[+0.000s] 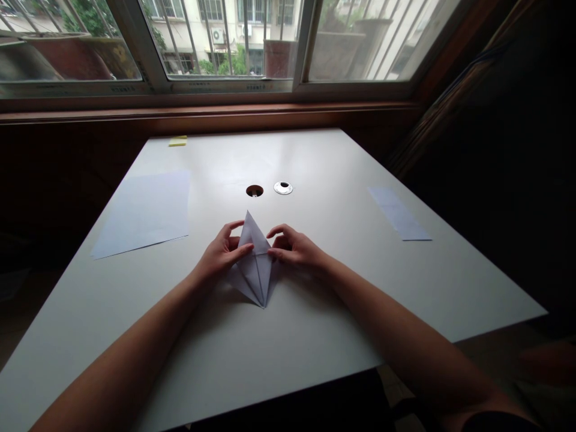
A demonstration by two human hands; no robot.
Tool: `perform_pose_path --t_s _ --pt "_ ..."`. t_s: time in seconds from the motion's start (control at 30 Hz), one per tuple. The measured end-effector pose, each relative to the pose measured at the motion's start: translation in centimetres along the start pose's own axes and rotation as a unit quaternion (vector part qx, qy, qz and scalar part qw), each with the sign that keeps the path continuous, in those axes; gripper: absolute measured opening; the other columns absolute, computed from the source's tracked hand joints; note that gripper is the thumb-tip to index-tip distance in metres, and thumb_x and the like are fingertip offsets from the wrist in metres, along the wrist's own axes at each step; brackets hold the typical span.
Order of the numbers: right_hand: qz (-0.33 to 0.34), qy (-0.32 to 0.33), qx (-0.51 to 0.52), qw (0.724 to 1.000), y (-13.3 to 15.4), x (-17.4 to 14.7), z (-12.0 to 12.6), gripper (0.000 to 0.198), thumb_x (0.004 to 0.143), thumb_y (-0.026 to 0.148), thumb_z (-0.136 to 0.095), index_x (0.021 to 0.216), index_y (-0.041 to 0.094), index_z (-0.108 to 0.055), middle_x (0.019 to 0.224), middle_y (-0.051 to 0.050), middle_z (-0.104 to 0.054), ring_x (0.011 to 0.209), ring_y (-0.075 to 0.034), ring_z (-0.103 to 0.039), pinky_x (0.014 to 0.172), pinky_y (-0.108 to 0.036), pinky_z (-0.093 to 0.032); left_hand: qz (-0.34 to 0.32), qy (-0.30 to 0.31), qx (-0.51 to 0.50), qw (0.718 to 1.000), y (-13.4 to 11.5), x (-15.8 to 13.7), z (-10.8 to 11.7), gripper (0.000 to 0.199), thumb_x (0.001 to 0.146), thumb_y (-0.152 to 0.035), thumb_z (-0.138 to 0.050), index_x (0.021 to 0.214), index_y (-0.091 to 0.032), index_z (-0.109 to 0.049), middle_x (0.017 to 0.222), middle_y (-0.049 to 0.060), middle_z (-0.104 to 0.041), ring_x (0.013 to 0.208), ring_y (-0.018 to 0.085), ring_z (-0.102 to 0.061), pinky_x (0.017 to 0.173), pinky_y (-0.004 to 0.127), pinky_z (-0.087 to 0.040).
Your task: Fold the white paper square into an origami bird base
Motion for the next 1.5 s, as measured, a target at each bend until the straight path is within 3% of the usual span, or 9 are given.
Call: perform_pose_path --t_s 0.23,0.47,0.63,0.8,0.9,1.0,1.2,1.33,1.5 --pt "0.025 -0.021 -0.064 0.997 0.5 0.0 0.1 0.021 0.089 0.039 -0.065 0.101 0.023 -0.059 0.075 0.001 -0.069 0.068 -0.014 -0.061 0.065 -0.025 -0.045 0.025 -0.002 -0.003 1.000 0.2 0.0 -0.1 0.069 0.080 -0.048 -0.074 0.137 -0.022 -0.045 0.085 0.004 -0.072 0.072 0.022 -0.070 0.057 0.026 -0.053" --pt "0.073 -0.009 -0.083 0.994 0.9 0.1 -0.1 0.018 0.089 0.035 -0.064 0.101 0.022 -0.068 0.082 -0.001 -0.069 0.070 -0.012 -0.060 0.066 -0.025 -0.045 -0.006 -0.031 0.078 0.996 -0.4 0.0 0.1 0.038 0.084 -0.053 -0.066 0.094 -0.016 -0.065 0.084 0.003 -0.067 0.074 0.018 -0.062 0.060 0.023 -0.047" --pt "0.094 0.007 -0.081 0.992 0.6 0.2 -0.4 0.022 0.088 0.038 -0.066 0.104 0.022 -0.069 0.087 -0.002 -0.068 0.073 -0.013 -0.060 0.067 -0.025 -0.047 -0.010 -0.043 0.099 0.994 -0.5 -0.1 0.2 0.040 0.086 -0.054 -0.063 0.092 -0.015 -0.068 0.084 0.003 -0.067 0.074 0.018 -0.060 0.063 0.023 -0.044" --pt "0.063 -0.028 -0.050 0.996 -0.1 0.3 -0.1 0.042 0.086 0.044 -0.068 0.120 0.023 -0.057 0.096 -0.004 -0.067 0.075 -0.013 -0.060 0.065 -0.025 -0.049 -0.009 -0.081 0.088 0.993 -0.5 -0.2 0.5 0.041 0.084 -0.055 -0.065 0.091 -0.014 -0.069 0.081 0.003 -0.067 0.071 0.017 -0.058 0.061 0.023 -0.042" --pt "0.029 -0.036 -0.066 0.997 0.2 0.3 -0.1 0.039 0.088 0.050 -0.064 0.114 0.021 -0.059 0.104 -0.006 -0.066 0.083 -0.015 -0.061 0.069 -0.027 -0.049 -0.014 -0.102 0.064 0.993 -0.3 -0.3 0.6 0.040 0.084 -0.054 -0.066 0.092 -0.015 -0.070 0.081 0.003 -0.068 0.072 0.017 -0.058 0.061 0.023 -0.042" --pt "-0.021 -0.001 -0.097 0.995 0.7 0.3 -0.5 0.042 0.085 0.057 -0.065 0.105 0.020 -0.063 0.098 -0.005 -0.067 0.077 -0.015 -0.060 0.069 -0.027 -0.047 -0.022 -0.117 0.037 0.992 0.0 -0.2 0.7 0.040 0.083 -0.053 -0.068 0.095 -0.015 -0.072 0.083 0.003 -0.069 0.071 0.016 -0.058 0.061 0.023 -0.043" --pt "-0.085 0.008 -0.052 0.995 1.1 0.2 -1.7 0.055 0.072 0.054 -0.079 0.113 0.023 -0.058 0.100 -0.002 -0.069 0.090 -0.020 -0.064 0.073 -0.029 -0.047 -0.057 -0.143 0.016 0.988 -0.1 -0.2 0.6 0.037 0.083 -0.050 -0.070 0.094 -0.015 -0.073 0.085 0.004 -0.071 0.071 0.016 -0.060 0.062 0.023 -0.044" --pt "-0.096 0.010 -0.032 0.995 0.9 0.2 -2.5 0.052 0.071 0.044 -0.080 0.113 0.024 -0.058 0.100 -0.002 -0.070 0.090 -0.021 -0.065 0.073 -0.029 -0.048 -0.065 -0.134 0.040 0.988 -0.2 -0.1 0.5 0.034 0.082 -0.049 -0.071 0.087 -0.015 -0.072 0.078 0.002 -0.069 0.068 0.015 -0.059 0.059 0.023 -0.043" --pt "-0.092 0.015 -0.069 0.993 1.3 0.3 -2.2 0.037 0.072 0.041 -0.079 0.098 0.021 -0.062 0.095 -0.001 -0.068 0.088 -0.020 -0.064 0.070 -0.028 -0.045 -0.064 -0.147 -0.019 0.987 0.2 0.1 0.7 0.035 0.079 -0.050 -0.074 0.074 -0.016 -0.068 0.065 0.000 -0.061 0.058 0.013 -0.054 0.052 0.022 -0.040"
Point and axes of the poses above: each hand's wrist, its own x-axis towards the middle knuckle, its own z-axis out of the back of the hand, y = z × x, the point moved 5 cm from there along x, towards the middle knuckle
